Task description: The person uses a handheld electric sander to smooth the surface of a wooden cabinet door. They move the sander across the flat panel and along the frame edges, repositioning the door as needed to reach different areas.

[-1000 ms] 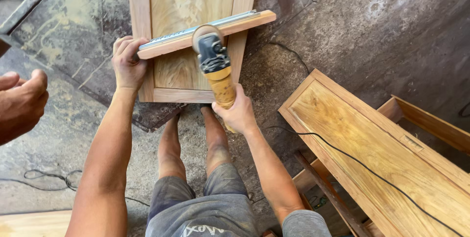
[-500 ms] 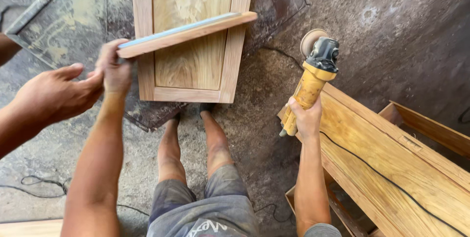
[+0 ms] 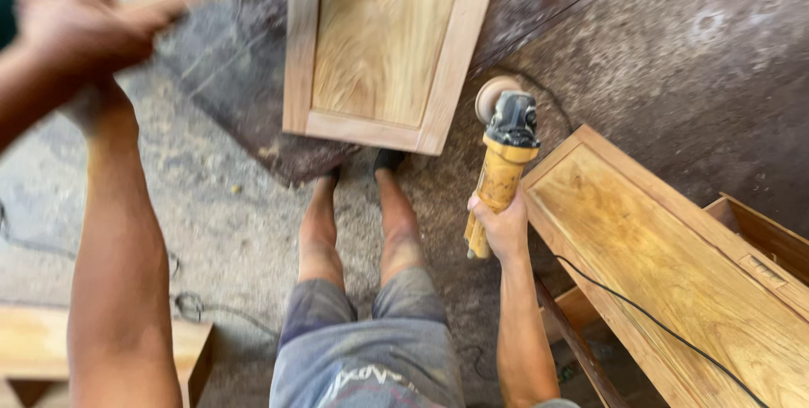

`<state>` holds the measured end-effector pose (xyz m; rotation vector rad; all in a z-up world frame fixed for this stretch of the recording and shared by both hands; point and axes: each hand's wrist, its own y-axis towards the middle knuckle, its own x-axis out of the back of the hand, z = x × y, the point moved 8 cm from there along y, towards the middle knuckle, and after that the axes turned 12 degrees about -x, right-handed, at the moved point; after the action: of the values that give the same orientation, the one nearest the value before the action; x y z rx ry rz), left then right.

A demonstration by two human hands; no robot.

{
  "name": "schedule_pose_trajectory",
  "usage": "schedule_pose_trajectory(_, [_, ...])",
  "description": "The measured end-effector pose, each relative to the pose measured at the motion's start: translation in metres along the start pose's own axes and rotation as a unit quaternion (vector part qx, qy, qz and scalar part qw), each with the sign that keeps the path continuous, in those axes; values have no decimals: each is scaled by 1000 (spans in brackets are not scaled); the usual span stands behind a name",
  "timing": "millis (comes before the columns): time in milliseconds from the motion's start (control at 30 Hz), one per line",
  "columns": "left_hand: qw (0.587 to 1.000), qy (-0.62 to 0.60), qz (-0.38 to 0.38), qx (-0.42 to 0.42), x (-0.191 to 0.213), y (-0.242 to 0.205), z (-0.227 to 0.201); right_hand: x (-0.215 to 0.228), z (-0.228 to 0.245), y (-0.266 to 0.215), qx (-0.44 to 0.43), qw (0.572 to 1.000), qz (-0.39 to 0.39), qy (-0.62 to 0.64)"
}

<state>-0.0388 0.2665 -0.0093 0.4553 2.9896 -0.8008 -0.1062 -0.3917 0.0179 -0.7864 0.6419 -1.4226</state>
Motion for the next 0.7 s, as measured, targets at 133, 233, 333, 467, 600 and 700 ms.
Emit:
schedule_pose_trajectory(133, [843,354,215,-343,52,-69,-26,-28,-8,-9,25,999,10,-24])
schedule_pose_trajectory(233, [858,412,235,-197,69,-149,54,-50,-16,-14,13,999,11,-33])
schedule_pose_trajectory(333, [741,499,382,-236,44,-255,127,-80,-33,-21,-12,997,4,-74])
schedule_pose_trajectory(467, [823,269,498,57,30,-350,200,-125,-48,-30,-15,995,6,-98])
schedule_pose_trajectory(600, [812,290,506,19,48,-353,188,-171,-67,-38,-27,991,-18,-129])
schedule_pose_trajectory(700, [808,314,498,25,68,-329,178,-203,-78,-41,-37,988,-28,-148])
